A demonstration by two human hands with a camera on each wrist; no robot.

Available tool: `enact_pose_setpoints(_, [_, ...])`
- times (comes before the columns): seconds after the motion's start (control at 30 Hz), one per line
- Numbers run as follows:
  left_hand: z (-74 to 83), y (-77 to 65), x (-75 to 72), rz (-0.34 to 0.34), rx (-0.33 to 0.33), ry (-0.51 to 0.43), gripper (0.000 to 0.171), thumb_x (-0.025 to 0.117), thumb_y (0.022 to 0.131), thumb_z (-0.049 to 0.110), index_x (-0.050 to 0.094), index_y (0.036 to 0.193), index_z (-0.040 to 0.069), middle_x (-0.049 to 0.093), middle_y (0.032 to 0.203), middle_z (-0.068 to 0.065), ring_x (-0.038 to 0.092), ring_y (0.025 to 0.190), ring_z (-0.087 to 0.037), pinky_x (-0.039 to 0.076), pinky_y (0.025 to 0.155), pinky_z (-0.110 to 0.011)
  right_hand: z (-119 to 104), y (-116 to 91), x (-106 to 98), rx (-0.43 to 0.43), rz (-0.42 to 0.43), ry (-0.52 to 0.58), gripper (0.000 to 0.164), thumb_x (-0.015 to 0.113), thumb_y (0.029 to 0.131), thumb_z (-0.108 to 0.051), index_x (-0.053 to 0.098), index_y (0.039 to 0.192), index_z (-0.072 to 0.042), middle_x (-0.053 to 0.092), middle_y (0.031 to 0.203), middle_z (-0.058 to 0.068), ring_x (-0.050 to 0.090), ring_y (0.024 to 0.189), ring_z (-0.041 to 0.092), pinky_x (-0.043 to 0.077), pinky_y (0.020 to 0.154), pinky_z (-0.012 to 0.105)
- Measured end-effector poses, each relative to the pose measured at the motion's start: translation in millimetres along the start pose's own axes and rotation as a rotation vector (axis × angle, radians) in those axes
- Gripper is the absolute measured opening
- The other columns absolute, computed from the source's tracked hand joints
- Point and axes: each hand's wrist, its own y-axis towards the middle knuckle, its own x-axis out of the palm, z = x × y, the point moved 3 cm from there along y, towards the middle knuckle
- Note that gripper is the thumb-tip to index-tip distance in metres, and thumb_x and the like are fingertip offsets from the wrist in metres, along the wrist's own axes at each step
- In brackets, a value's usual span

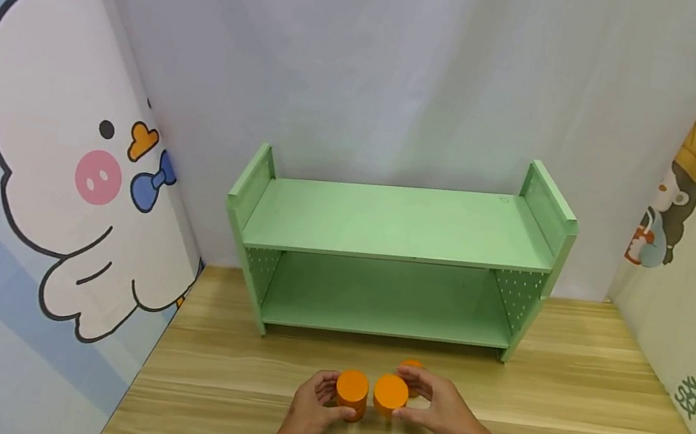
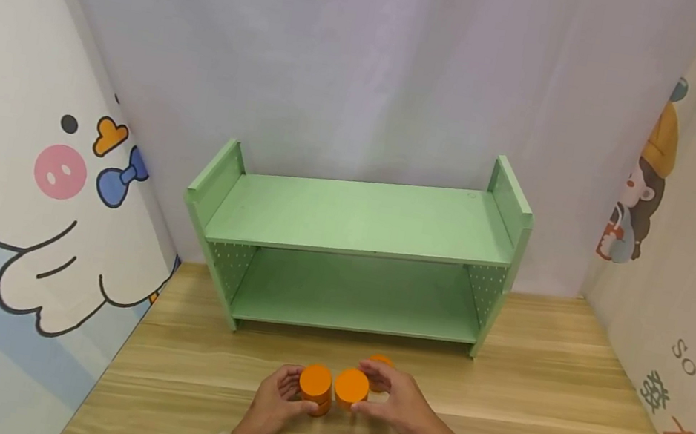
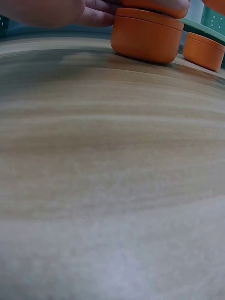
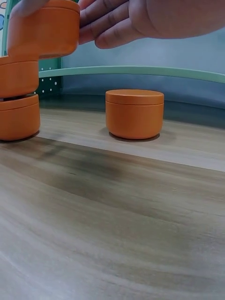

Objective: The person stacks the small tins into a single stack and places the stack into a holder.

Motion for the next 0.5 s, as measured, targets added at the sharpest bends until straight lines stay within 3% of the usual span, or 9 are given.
enact_pose_setpoints(0.27, [-2.4, 2.0, -0.2, -0.004, 0.012, 0.011, 0.059, 0.088, 0.073, 0.003, 0.058, 0.122, -0.007, 0.064, 0.124, -0.018, 0.061, 0.116, -0.032, 0.053, 0.099, -0.033, 1.0, 3.6, 0.6, 0.006, -0.001, -0.006, 0.063, 0.080, 0.086, -0.018, 0.052, 0.134, 0.012, 0.057, 0.133, 0.028, 0.063, 0.112, 0.018, 0.050, 0.100, 0.046])
enact_pose_setpoints(0.5, [-2.8, 2.4, -0.4, -0.004, 0.012, 0.014, 0.060, 0.089, 0.071, 0.002, 0.058, 0.121, -0.008, 0.064, 0.123, -0.019, 0.061, 0.116, -0.033, 0.053, 0.099, -0.031, -3.9, 6.3, 1.3, 0.014, -0.016, 0.023, 0.062, 0.079, 0.088, -0.017, 0.051, 0.136, 0.011, 0.055, 0.135, 0.030, 0.059, 0.119, 0.037, 0.047, 0.102, 0.052])
